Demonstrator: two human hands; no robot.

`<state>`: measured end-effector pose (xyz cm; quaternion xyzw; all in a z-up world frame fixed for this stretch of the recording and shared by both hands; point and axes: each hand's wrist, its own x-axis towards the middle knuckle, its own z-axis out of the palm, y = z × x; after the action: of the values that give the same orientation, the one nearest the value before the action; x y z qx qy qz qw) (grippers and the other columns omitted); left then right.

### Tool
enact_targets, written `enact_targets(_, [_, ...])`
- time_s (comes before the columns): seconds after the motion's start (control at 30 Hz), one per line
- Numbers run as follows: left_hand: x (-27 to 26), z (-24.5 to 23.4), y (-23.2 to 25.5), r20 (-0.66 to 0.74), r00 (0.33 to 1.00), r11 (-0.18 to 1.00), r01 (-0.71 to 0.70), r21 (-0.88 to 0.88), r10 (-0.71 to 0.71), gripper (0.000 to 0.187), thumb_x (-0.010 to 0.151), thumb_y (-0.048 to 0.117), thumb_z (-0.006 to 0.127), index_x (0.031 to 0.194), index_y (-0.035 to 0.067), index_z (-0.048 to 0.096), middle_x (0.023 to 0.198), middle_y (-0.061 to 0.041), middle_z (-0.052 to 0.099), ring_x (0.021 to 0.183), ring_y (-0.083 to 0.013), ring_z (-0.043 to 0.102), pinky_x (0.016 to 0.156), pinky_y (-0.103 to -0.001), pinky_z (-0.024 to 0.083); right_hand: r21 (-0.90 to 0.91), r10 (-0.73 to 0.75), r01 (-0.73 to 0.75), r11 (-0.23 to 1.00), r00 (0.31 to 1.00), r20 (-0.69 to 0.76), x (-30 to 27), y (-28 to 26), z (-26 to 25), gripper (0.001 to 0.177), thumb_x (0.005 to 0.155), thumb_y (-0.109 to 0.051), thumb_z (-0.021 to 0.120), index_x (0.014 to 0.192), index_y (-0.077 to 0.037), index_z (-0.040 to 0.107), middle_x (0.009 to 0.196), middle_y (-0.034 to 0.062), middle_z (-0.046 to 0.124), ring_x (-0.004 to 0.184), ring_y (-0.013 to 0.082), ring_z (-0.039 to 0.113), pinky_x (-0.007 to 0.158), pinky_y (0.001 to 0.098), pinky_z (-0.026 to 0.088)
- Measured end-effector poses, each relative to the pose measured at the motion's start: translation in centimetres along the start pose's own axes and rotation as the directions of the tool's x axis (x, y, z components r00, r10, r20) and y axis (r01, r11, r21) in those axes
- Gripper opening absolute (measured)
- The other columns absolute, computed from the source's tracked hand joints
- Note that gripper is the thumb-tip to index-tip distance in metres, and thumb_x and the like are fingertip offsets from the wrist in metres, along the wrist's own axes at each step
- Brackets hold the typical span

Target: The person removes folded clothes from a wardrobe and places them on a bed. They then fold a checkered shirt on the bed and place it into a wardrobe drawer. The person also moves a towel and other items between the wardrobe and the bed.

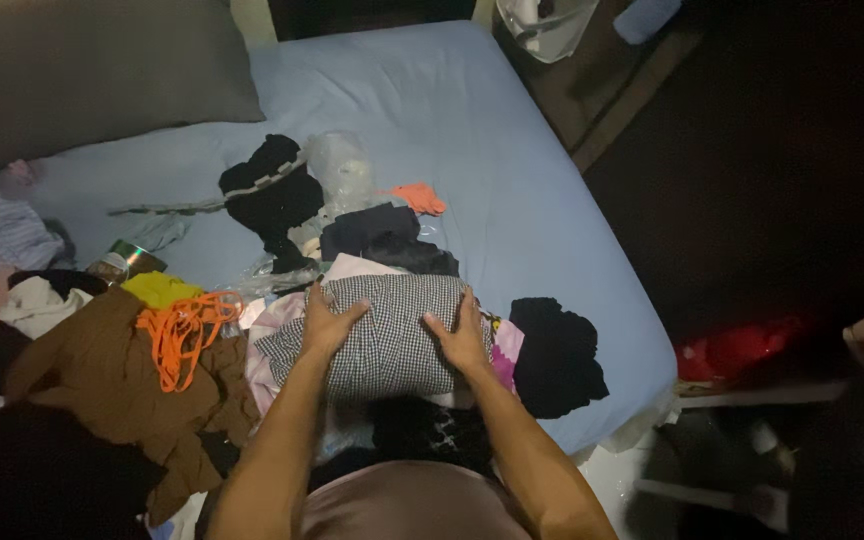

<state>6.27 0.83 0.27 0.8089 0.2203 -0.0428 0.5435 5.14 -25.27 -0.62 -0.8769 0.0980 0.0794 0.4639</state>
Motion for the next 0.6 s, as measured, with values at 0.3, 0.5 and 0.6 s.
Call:
enact_targets(0.3, [0.7, 0.7, -0.4, -0.022, 1.000, 0.999, -0.006, 0.043, 0.007, 0.119, 0.065, 0.044, 0.091, 0.154, -0.007, 0.031, 0.145, -0.031, 0.053, 0.132, -0.0409, 0.057, 0.112, -0.044, 0.044, 0.016, 0.004, -0.005, 1.000, 0.999, 0.032, 0.3, -0.2, 0.1, 0.118, 0.083, -0.059, 0.071, 0.162, -0.003, 0.003, 0.164, 0.0267, 0.025, 0.153, 0.0380, 0.027, 0.124, 0.0419, 0.024])
enact_targets(0.5, [1.8, 0.9, -2.0, -0.045, 0.998, 0.983, -0.024, 0.182, 0.032, 0.118, 0.065, 0.048, 0.092, 0.150, -0.009, 0.033, 0.148, -0.033, 0.046, 0.138, -0.0433, 0.048, 0.115, -0.044, 0.039, -0.011, -0.003, 0.003, 1.000, 1.000, -0.020, 0.9, 0.0, 0.1, 0.117, 0.084, -0.062, 0.071, 0.161, -0.003, 0.007, 0.164, 0.0270, 0.026, 0.152, 0.0394, 0.027, 0.123, 0.0432, 0.024])
enact_targets(0.6, [2.3, 1.3, -2.1, 0.018, 0.995, 0.973, 0.087, 0.215, -0.093, 0.118, 0.067, 0.049, 0.090, 0.152, -0.008, 0.032, 0.148, -0.033, 0.047, 0.138, -0.0437, 0.049, 0.115, -0.044, 0.039, -0.018, 0.068, -0.068, 0.998, 0.998, -0.001, 1.1, 0.0, 0.1, 0.118, 0.082, -0.066, 0.067, 0.163, -0.006, 0.006, 0.163, 0.0256, 0.028, 0.150, 0.0401, 0.032, 0.123, 0.0434, 0.027])
